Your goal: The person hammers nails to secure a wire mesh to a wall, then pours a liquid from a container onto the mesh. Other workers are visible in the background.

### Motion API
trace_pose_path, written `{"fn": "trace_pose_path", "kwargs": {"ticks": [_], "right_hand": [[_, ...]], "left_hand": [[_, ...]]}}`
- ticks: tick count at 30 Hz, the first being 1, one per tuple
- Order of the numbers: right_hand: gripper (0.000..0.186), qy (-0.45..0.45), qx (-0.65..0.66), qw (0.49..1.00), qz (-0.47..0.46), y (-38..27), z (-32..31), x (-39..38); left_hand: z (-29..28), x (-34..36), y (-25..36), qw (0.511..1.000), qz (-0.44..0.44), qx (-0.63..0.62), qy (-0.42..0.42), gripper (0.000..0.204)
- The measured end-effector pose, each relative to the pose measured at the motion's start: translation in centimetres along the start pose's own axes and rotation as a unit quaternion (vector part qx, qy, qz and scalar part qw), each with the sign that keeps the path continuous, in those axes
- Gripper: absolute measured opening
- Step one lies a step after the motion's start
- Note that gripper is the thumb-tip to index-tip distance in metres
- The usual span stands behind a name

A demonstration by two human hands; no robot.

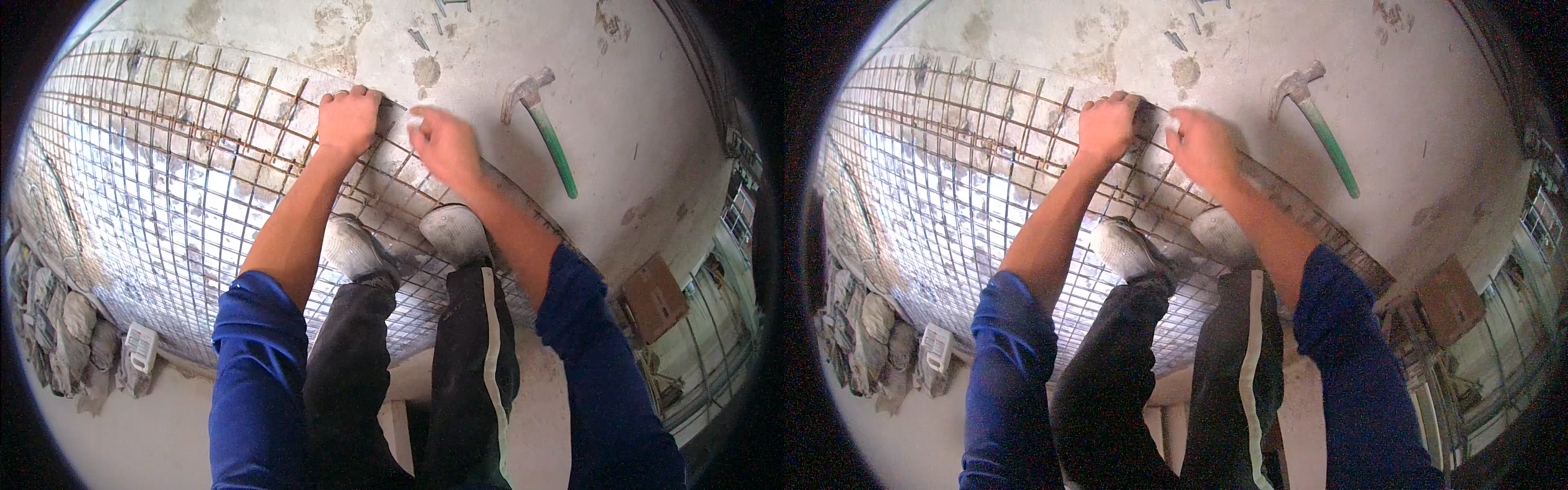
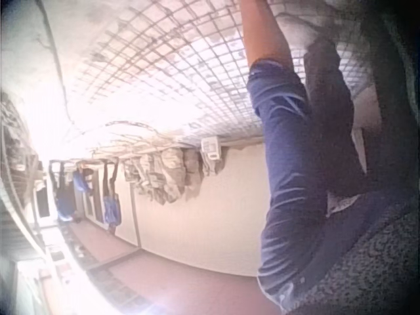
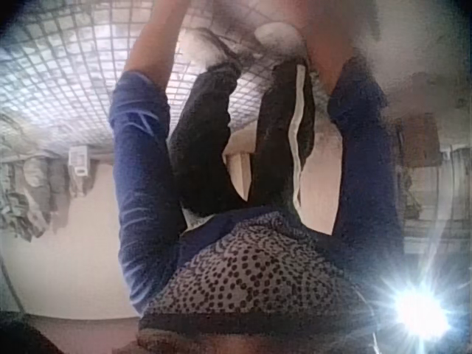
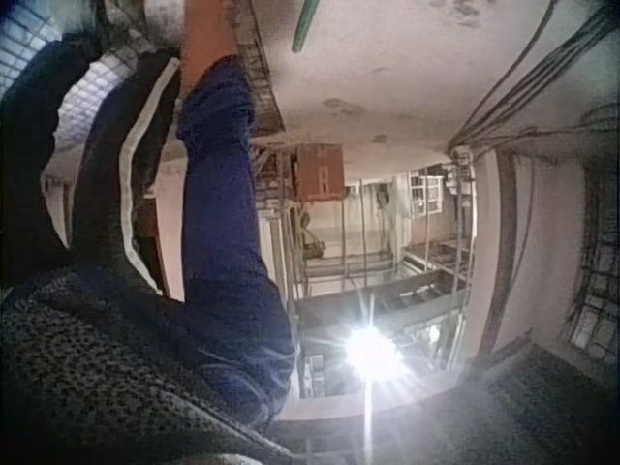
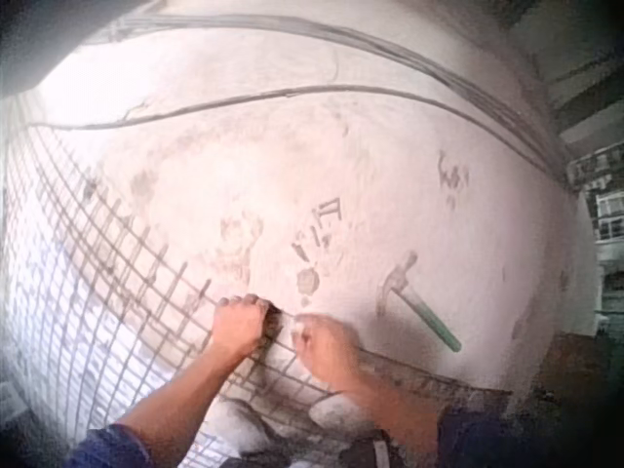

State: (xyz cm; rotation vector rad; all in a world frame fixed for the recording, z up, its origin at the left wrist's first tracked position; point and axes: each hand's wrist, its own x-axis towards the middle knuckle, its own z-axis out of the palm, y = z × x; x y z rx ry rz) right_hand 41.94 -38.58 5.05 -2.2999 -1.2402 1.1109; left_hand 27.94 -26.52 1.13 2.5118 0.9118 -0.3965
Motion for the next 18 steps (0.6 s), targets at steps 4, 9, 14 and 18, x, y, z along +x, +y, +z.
{"fn": "trace_pose_path", "kwargs": {"ticks": [4,9,14,18], "right_hand": [[0.055,-0.044,-0.032,0.998,0.025,-0.5,2.7,-2.4],[0.065,-0.095,-0.108,0.989,0.022,-0.4,3.1,-1.9],[0.057,-0.044,-0.049,0.997,0.046,-0.6,3.9,-2.2],[0.04,-0.005,-0.045,0.998,0.042,-0.1,3.7,-1.5]], "left_hand": [[-0.4,-0.7,-0.5,0.996,0.085,-0.035,0.0,0.025],[-3.2,-2.3,-0.7,0.942,-0.09,-0.323,-0.002,0.013],[-7.0,-0.1,-0.9,0.796,-0.196,-0.573,-0.021,0.045],[-6.5,-2.6,-2.0,0.863,-0.208,-0.458,0.034,0.059]]}}
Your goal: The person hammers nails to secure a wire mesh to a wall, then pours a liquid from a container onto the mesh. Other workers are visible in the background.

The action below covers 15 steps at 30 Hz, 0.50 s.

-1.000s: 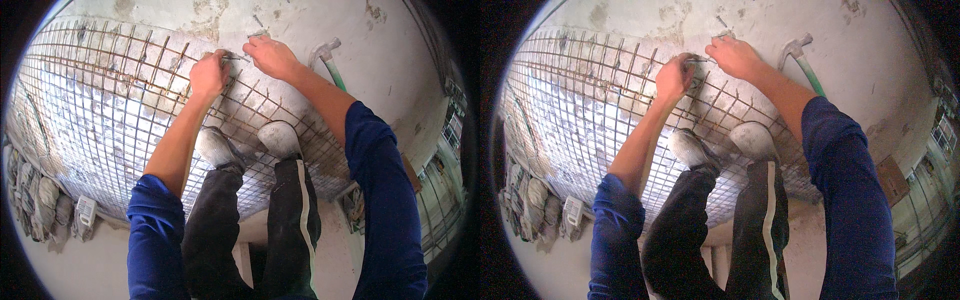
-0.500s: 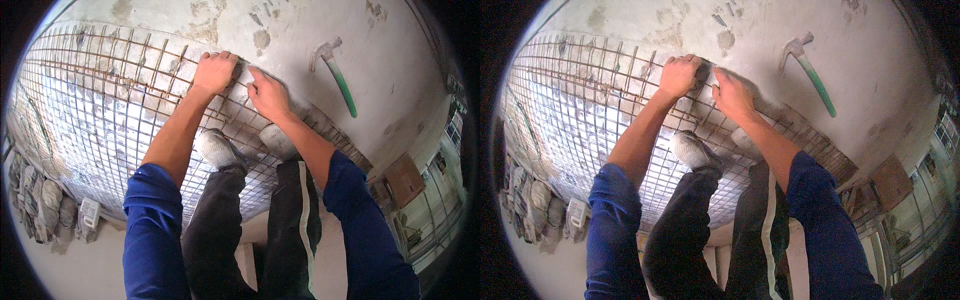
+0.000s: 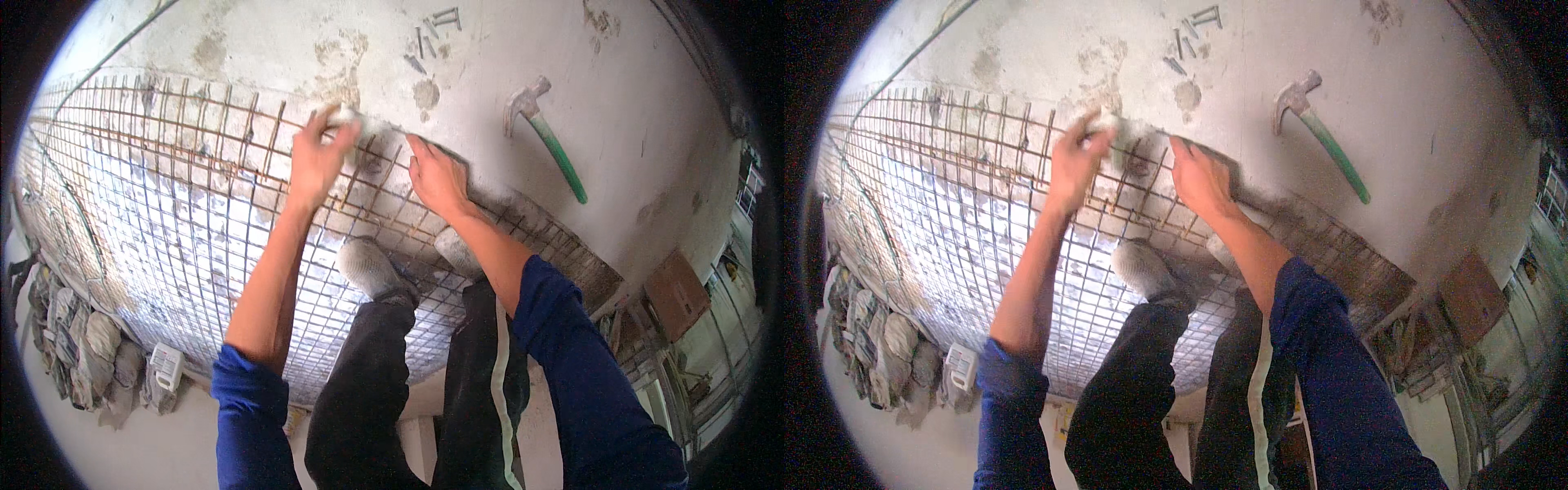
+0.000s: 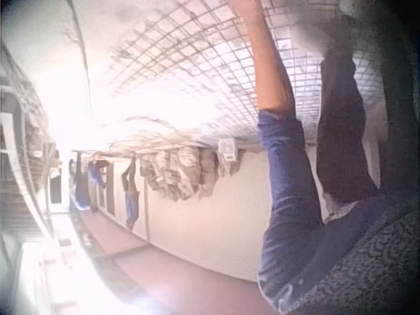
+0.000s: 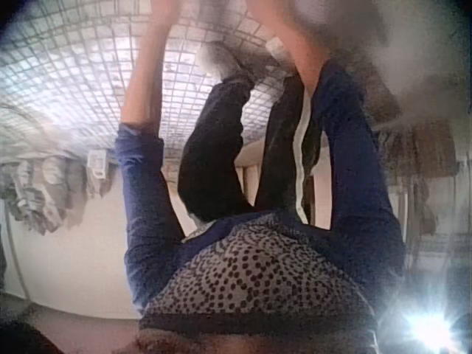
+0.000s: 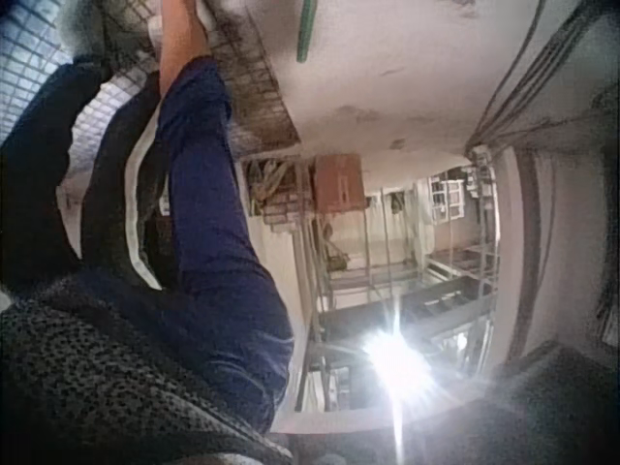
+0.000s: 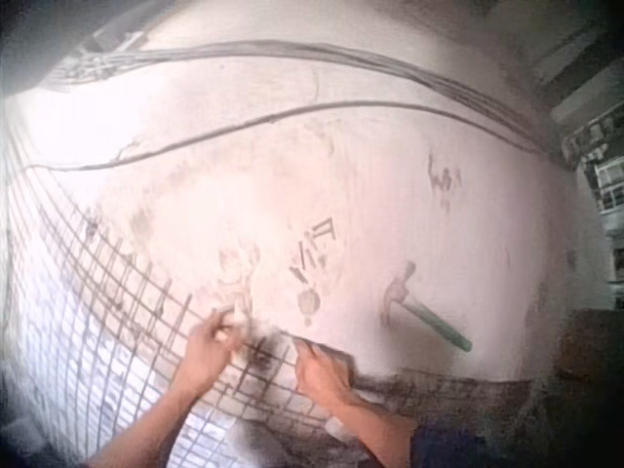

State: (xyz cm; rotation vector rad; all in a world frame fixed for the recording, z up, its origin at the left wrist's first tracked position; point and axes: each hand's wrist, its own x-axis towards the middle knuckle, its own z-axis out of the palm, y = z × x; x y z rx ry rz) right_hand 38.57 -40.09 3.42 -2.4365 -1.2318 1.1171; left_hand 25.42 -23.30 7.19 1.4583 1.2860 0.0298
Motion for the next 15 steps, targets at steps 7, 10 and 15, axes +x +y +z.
{"fn": "trace_pose_path", "kwargs": {"ticks": [7,10,15], "right_hand": [[0.035,0.03,-0.097,0.991,-0.086,0.6,0.3,1.4],[0.032,0.063,-0.073,0.992,-0.086,1.1,1.4,1.0],[0.02,-0.006,-0.089,0.995,-0.036,1.7,2.5,2.7]], "left_hand": [[-4.2,-18.5,-10.8,0.98,-0.148,0.119,-0.052,0.038],[-5.7,-27.1,-13.5,0.972,-0.223,0.073,-0.022,0.037],[-6.1,-38.0,-17.0,0.919,-0.392,0.037,-0.006,0.038]]}}
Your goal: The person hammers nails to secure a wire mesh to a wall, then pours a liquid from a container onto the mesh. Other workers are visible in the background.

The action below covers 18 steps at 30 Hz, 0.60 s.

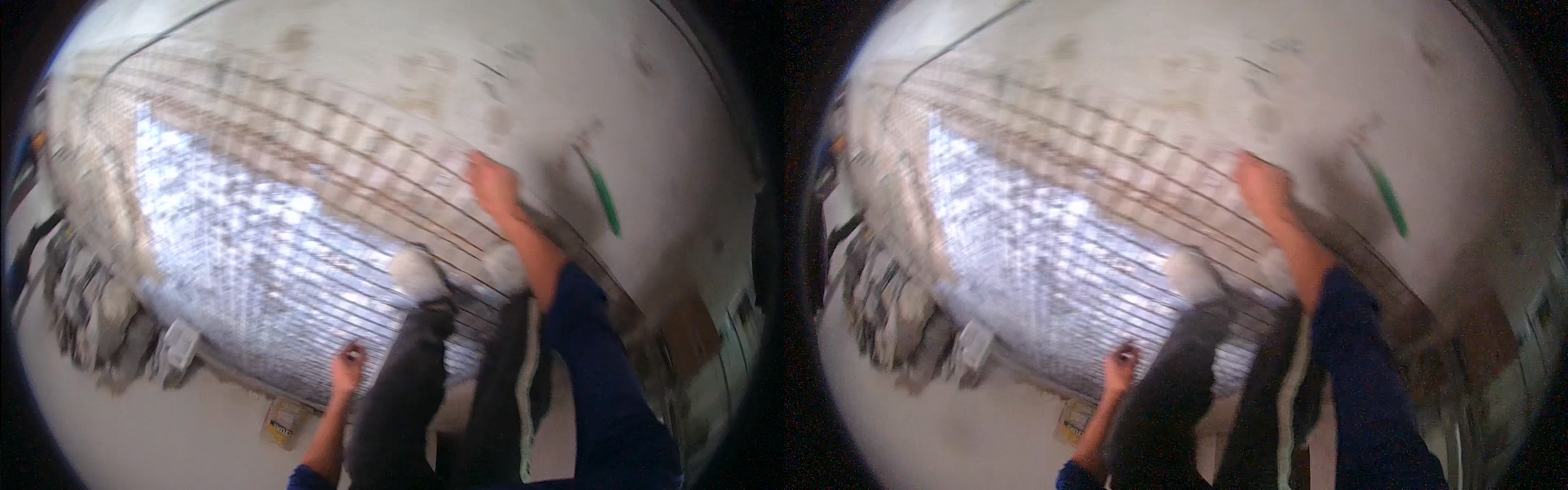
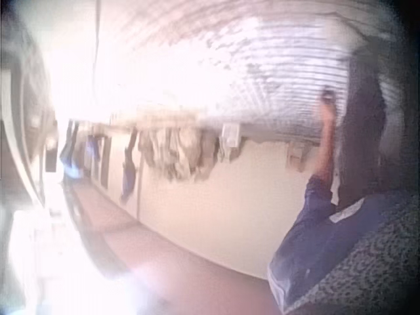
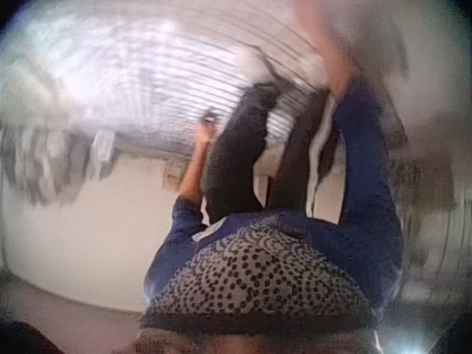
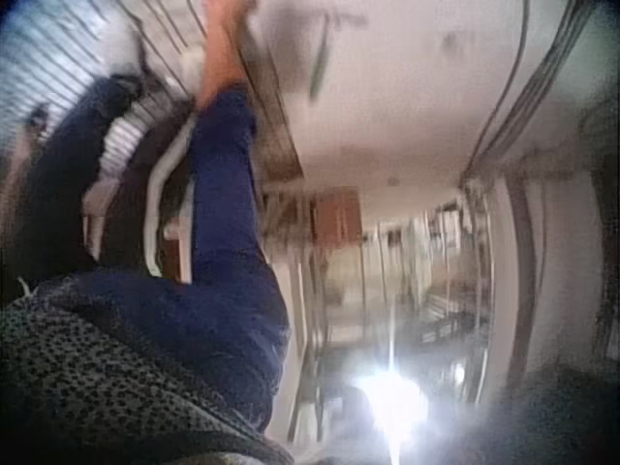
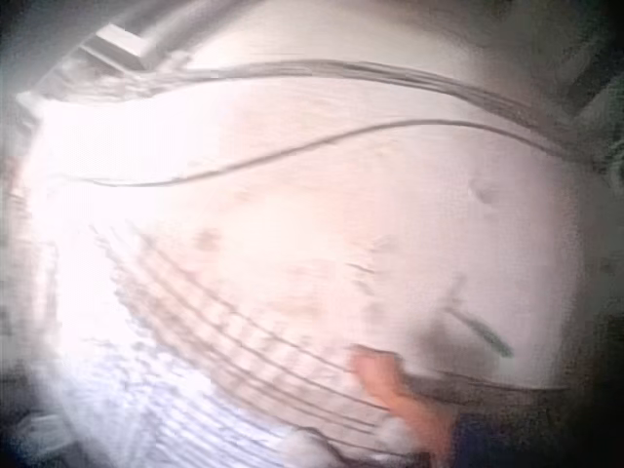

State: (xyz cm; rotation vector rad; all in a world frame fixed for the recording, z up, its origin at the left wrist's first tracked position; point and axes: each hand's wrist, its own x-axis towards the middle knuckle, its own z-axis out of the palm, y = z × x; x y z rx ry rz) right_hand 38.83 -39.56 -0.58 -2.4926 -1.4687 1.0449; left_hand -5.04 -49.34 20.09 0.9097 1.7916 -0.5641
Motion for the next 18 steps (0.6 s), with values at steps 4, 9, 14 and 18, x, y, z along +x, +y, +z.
{"fn": "trace_pose_path", "kwargs": {"ticks": [4,9,14,18], "right_hand": [[0.011,0.055,-0.014,0.998,0.022,-1.4,-0.4,1.1],[0.012,0.039,0.008,0.999,-0.027,-2.5,-2.6,0.1],[0.015,0.114,0.047,0.99,0.069,-1.2,-9.1,-0.5],[0.029,0.035,-0.091,0.982,0.161,1.2,-16.1,-8.1]], "left_hand": [[1.2,-5.6,-2.9,1.0,-0.023,-0.012,-0.008,0.039],[0.0,-11.5,-4.2,0.998,-0.027,-0.052,-0.016,0.039],[-0.7,-18.5,-8.6,0.986,-0.079,-0.146,-0.024,0.042],[-2.4,-25.2,-10.6,0.973,-0.15,-0.151,-0.092,0.049]]}}
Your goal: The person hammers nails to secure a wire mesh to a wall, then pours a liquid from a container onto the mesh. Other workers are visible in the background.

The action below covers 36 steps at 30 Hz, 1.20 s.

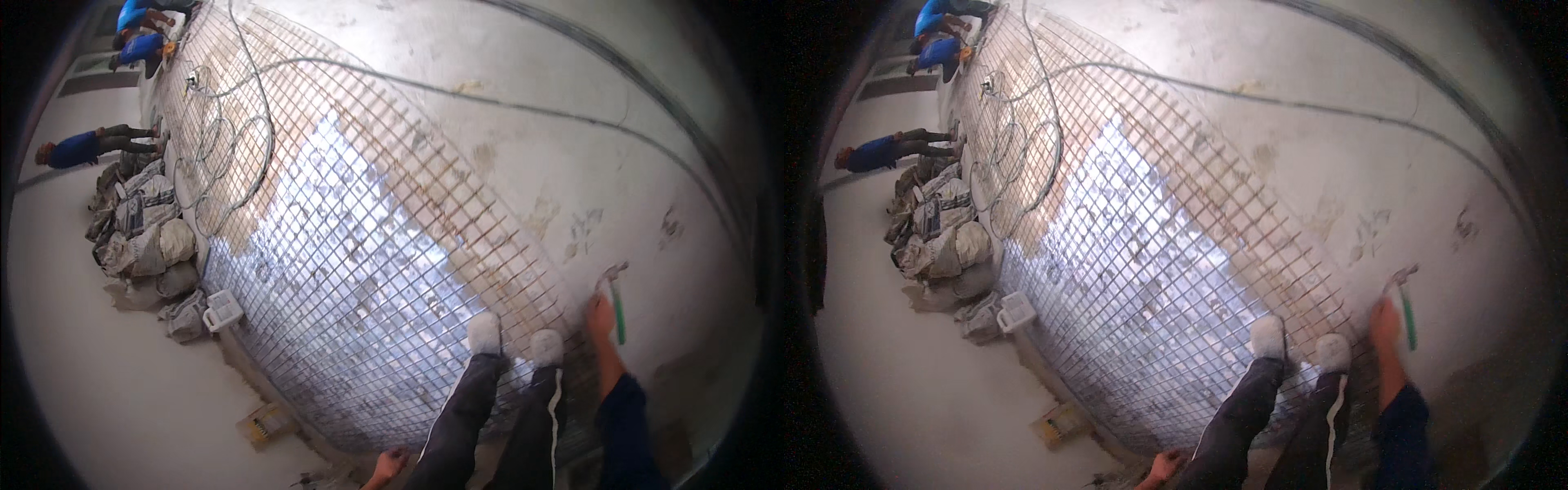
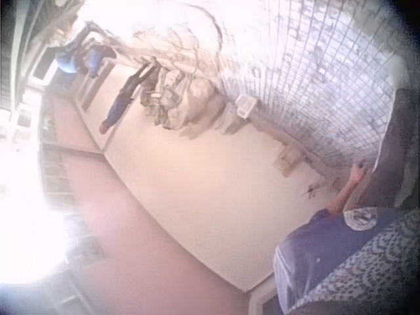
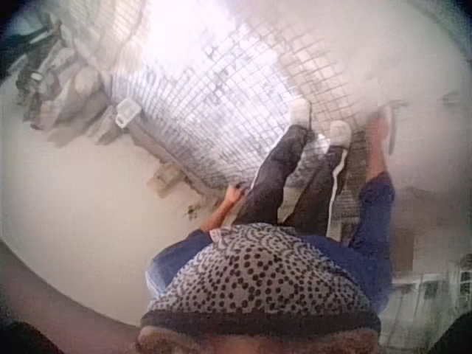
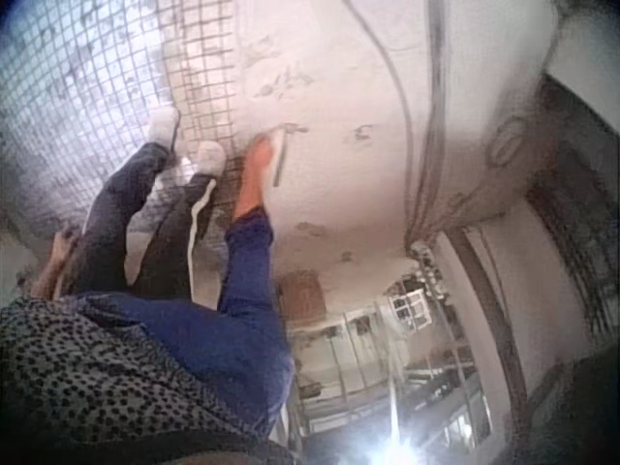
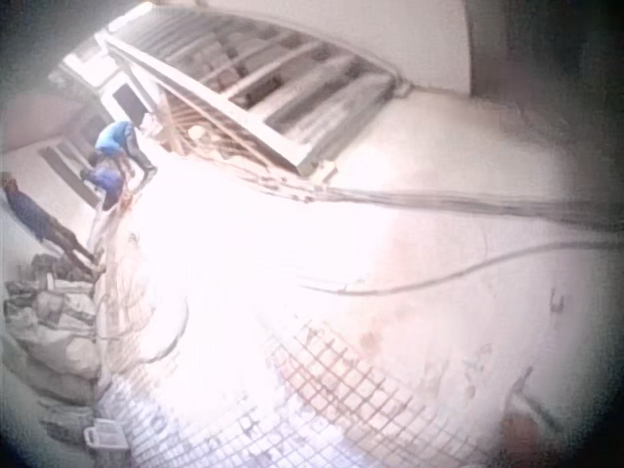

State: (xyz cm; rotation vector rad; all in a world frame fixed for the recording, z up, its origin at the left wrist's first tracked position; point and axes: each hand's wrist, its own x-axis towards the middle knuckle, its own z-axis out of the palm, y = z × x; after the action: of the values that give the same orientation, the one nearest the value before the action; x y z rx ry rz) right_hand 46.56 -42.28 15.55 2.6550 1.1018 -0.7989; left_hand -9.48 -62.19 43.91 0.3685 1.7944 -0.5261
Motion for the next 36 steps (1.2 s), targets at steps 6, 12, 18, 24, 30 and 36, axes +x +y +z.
{"fn": "trace_pose_path", "kwargs": {"ticks": [6,12,18,24,30,36], "right_hand": [[0.03,-0.176,-0.178,0.963,-0.098,14.4,-9.5,-21.0],[0.028,-0.283,-0.172,0.943,0.002,15.7,-17.7,-30.2],[0.026,-0.303,-0.114,0.945,0.054,4.8,-23.5,-29.6],[0.023,-0.292,-0.074,0.952,0.053,-6.9,-26.6,-21.5],[0.022,-0.247,-0.061,0.967,0.021,-17.6,-33.8,-10.9],[0.017,-0.192,-0.005,0.981,-0.007,-32.0,-44.0,-1.8]], "left_hand": [[-1.2,-11.4,-0.3,0.988,0.1,-0.107,0.044,0.045],[-4.7,-15.1,1.5,0.982,0.125,-0.065,0.122,0.045],[-9.2,-15.1,7.0,0.977,0.143,-0.032,0.152,0.05],[-17.2,-15.0,21.5,0.976,0.143,-0.074,0.148,0.046],[-26.8,-16.3,32.6,0.966,0.176,-0.099,0.165,0.043],[-38.4,-16.7,41.2,0.94,0.241,-0.129,0.203,0.041]]}}
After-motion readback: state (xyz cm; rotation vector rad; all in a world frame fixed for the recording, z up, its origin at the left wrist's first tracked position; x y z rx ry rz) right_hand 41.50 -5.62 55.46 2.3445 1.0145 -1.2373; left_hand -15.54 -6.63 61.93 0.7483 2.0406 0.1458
